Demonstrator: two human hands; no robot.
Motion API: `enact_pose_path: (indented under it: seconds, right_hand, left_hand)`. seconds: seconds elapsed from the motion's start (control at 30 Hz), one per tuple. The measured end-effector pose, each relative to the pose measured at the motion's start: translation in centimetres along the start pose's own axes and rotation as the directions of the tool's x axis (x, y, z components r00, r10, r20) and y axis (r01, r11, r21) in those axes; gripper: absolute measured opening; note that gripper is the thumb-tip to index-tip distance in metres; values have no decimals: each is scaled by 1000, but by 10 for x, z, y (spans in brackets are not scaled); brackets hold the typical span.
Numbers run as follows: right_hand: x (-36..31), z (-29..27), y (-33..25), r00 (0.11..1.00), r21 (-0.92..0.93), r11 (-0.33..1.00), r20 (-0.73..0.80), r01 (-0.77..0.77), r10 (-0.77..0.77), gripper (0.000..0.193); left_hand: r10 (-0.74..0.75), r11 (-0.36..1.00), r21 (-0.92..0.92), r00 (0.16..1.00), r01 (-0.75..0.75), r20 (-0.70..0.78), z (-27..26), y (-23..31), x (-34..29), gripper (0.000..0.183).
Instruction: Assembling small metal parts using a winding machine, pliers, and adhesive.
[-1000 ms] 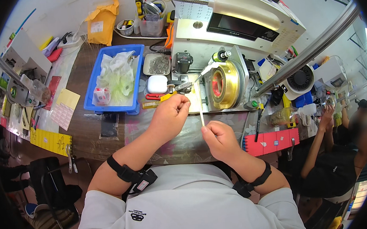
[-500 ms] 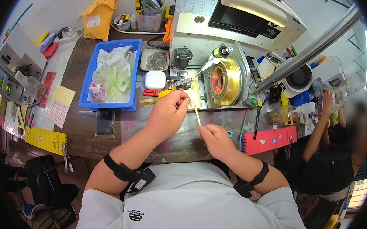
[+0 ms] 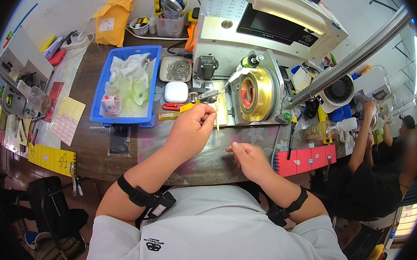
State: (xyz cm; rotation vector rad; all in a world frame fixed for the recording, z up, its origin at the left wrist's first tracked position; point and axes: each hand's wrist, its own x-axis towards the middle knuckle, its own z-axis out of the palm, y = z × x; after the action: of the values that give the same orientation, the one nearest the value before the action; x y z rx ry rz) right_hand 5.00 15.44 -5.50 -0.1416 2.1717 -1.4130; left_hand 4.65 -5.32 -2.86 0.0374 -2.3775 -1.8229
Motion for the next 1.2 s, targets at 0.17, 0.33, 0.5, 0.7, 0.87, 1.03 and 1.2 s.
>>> enact_pose_path:
  seconds: [0.17, 0.33, 0.5, 0.7, 0.87, 1.03, 1.2]
  right_hand:
    - [-16, -3, -6, 981, -86, 977, 6, 193, -193, 37]
    - [-26, -14, -1, 975, -217, 950, 46, 223, -218, 34]
    - [-38, -22, 15, 975, -125, 971, -63, 202, -211, 24]
    - [-37, -43, 37, 898, -127, 949, -308, 289, -314, 16]
    - [-31, -81, 51, 725, -403, 850, -465, 339, -509, 18]
    - [-24, -125, 74, 593, -537, 799, -561, 270, -578, 18]
    - [-13, -140, 101, 507, -243, 935, -790, 258, -346, 22]
  left_hand:
    - [-2, 1000, 5, 1000, 2, 0, -1, 3, -1, 10]
    - [1, 999, 52, 1000, -1, -2, -6, 8, -2, 11]
    - [23, 989, 146, 1000, -25, 10, -25, 27, 6, 11]
    - [29, 939, 343, 995, 5, -93, -57, -6, 33, 14]
    - [-12, 917, 398, 994, -33, 111, -40, -22, -5, 17]
    - [-121, 925, 375, 981, 56, 151, -28, -15, -31, 20]
    - [-135, 953, 282, 989, 111, 66, -22, -32, -44, 17]
